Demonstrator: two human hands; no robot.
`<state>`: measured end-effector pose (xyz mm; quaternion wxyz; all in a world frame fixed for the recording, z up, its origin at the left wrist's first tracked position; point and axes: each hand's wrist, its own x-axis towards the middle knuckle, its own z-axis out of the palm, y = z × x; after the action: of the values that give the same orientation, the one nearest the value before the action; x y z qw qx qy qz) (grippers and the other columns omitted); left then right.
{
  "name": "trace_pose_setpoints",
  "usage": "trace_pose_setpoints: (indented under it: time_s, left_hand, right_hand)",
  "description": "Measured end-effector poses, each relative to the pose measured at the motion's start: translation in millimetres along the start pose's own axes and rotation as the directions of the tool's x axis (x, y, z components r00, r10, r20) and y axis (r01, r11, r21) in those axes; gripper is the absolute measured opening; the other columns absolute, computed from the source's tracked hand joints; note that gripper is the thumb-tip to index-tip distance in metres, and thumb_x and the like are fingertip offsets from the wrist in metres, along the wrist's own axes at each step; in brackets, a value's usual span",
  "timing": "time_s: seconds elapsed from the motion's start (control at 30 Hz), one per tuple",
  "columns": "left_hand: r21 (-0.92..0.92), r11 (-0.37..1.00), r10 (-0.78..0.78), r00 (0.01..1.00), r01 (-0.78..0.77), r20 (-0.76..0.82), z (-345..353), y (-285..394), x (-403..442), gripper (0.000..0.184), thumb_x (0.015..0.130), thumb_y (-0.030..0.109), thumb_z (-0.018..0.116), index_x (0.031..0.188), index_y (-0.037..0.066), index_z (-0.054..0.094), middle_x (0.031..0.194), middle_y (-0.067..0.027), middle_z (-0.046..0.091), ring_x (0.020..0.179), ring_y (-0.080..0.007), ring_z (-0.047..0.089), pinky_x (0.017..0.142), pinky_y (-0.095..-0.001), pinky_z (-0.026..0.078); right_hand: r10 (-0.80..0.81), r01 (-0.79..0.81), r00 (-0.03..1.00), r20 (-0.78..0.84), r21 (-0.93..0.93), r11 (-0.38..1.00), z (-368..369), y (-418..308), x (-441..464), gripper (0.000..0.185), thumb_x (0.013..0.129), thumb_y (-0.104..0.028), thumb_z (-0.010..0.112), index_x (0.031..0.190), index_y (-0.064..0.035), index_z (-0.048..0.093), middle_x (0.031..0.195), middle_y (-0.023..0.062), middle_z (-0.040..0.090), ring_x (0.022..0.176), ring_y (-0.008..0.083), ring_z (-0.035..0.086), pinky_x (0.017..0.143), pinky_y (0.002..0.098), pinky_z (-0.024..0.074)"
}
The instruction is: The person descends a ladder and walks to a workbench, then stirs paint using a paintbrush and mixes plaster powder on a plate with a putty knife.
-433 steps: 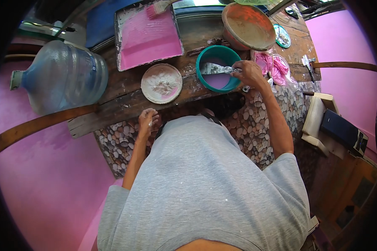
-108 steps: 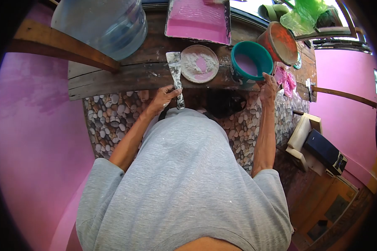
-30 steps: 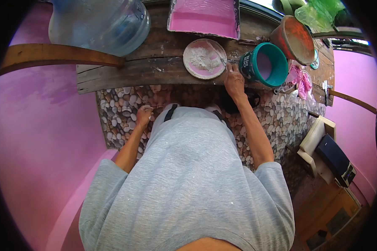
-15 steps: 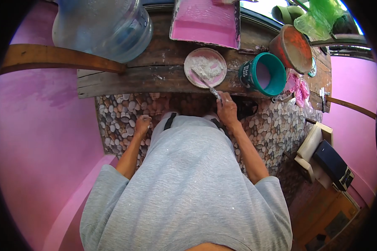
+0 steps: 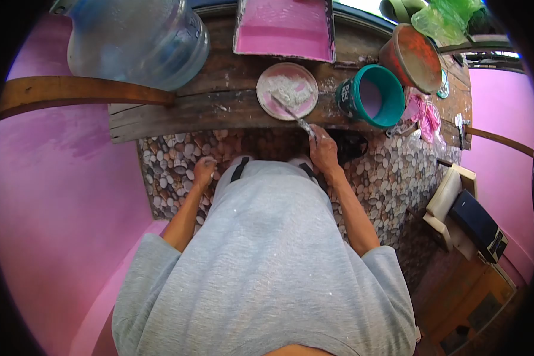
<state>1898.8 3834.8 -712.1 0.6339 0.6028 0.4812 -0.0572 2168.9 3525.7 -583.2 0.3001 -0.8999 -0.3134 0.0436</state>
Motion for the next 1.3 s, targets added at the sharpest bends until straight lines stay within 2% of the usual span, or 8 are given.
trace_pose_setpoints:
  time_s: [0.17, 0.4, 0.57, 0.7, 0.83, 0.9, 1.13, 1.3]
  left_hand:
    - [0.041, 0.999, -0.012, 0.999, 0.011, 0.043, 17, 27, -3, 0.032, 0.08, 0.018, 0.064, 0.105, -0.001, 0.056, 0.085, -0.0074, 0.064, 0.068, -0.0113, 0.06, 0.055, -0.0233, 0.044]
    - [0.103, 0.993, -0.065, 0.996, 0.059, 0.055, 10, 26, 4, 0.026, 0.079, 0.018, 0.065, 0.098, 0.001, 0.059, 0.079, -0.0054, 0.064, 0.064, -0.0102, 0.059, 0.051, -0.0227, 0.042]
    - [0.059, 0.998, -0.001, 0.999, -0.001, 0.035, 0, 8, 11, 0.024, 0.079, 0.017, 0.065, 0.096, 0.002, 0.06, 0.077, -0.0058, 0.064, 0.061, -0.0107, 0.058, 0.051, -0.023, 0.043]
    - [0.151, 0.989, 0.001, 1.0, -0.002, 0.013, 0, 9, 8, 0.025, 0.079, 0.016, 0.065, 0.098, 0.001, 0.06, 0.078, -0.006, 0.064, 0.062, -0.0115, 0.06, 0.054, -0.0235, 0.046]
    - [0.11, 0.993, -0.04, 0.999, 0.037, 0.032, -3, -3, 11, 0.026, 0.078, 0.018, 0.065, 0.097, 0.0, 0.06, 0.077, -0.007, 0.065, 0.063, -0.0126, 0.061, 0.056, -0.0248, 0.047]
    - [0.326, 0.945, 0.017, 1.0, -0.012, -0.014, -2, -3, 10, 0.028, 0.077, 0.021, 0.065, 0.095, -0.001, 0.061, 0.074, -0.0082, 0.065, 0.064, -0.0132, 0.061, 0.057, -0.0261, 0.048]
    - [0.321, 0.945, 0.082, 0.995, -0.061, -0.052, -5, 3, 4, 0.028, 0.075, 0.023, 0.065, 0.092, 0.0, 0.062, 0.07, -0.0074, 0.065, 0.06, -0.0129, 0.06, 0.055, -0.0267, 0.047]
    - [0.208, 0.978, -0.005, 0.999, 0.014, -0.043, -11, -9, 6, 0.028, 0.075, 0.022, 0.066, 0.091, 0.0, 0.063, 0.067, -0.0052, 0.063, 0.056, -0.011, 0.057, 0.052, -0.0261, 0.044]
  right_hand:
    - [0.102, -0.1, 0.994, -0.032, 0.039, 0.994, -19, -4, -10, 0.03, 0.08, -0.006, 0.053, 0.11, -0.001, 0.055, 0.1, 0.0188, 0.06, 0.09, 0.0359, 0.059, 0.078, 0.0399, 0.0479]
    - [0.104, -0.104, 0.994, -0.021, 0.006, 0.995, -26, 9, -12, 0.029, 0.08, -0.006, 0.053, 0.109, -0.0024, 0.055, 0.101, 0.0181, 0.061, 0.092, 0.0351, 0.059, 0.079, 0.0401, 0.0474]
    - [0.097, -0.1, 0.99, -0.098, -0.025, 0.995, -39, 4, -12, 0.03, 0.08, -0.007, 0.052, 0.109, -0.0038, 0.056, 0.101, 0.0167, 0.061, 0.093, 0.0342, 0.059, 0.08, 0.0402, 0.0469]
    - [0.139, -0.154, 0.983, -0.116, -0.129, 0.98, -49, -2, -21, 0.028, 0.08, -0.011, 0.056, 0.108, -0.0056, 0.059, 0.091, 0.0127, 0.059, 0.084, 0.0308, 0.057, 0.073, 0.0387, 0.0467]
    - [0.119, -0.159, 0.98, -0.158, -0.265, 0.951, -51, 0, -29, 0.028, 0.078, -0.011, 0.062, 0.105, -0.0056, 0.061, 0.083, 0.0102, 0.054, 0.077, 0.0286, 0.053, 0.067, 0.0377, 0.0455]
    - [0.107, -0.152, 0.979, -0.174, -0.273, 0.95, -50, 4, -31, 0.027, 0.078, -0.009, 0.062, 0.104, -0.0055, 0.062, 0.084, 0.0104, 0.054, 0.078, 0.029, 0.053, 0.066, 0.0379, 0.0455]
    - [0.084, -0.155, 0.969, -0.234, -0.305, 0.94, -42, 3, -21, 0.027, 0.076, -0.008, 0.062, 0.103, -0.0053, 0.063, 0.087, 0.0115, 0.053, 0.079, 0.0301, 0.053, 0.066, 0.0389, 0.0454]
    - [0.037, -0.116, 0.969, -0.246, -0.314, 0.942, -27, 1, -5, 0.026, 0.075, -0.008, 0.063, 0.101, -0.0054, 0.063, 0.086, 0.0115, 0.053, 0.08, 0.0301, 0.053, 0.066, 0.0389, 0.0457]
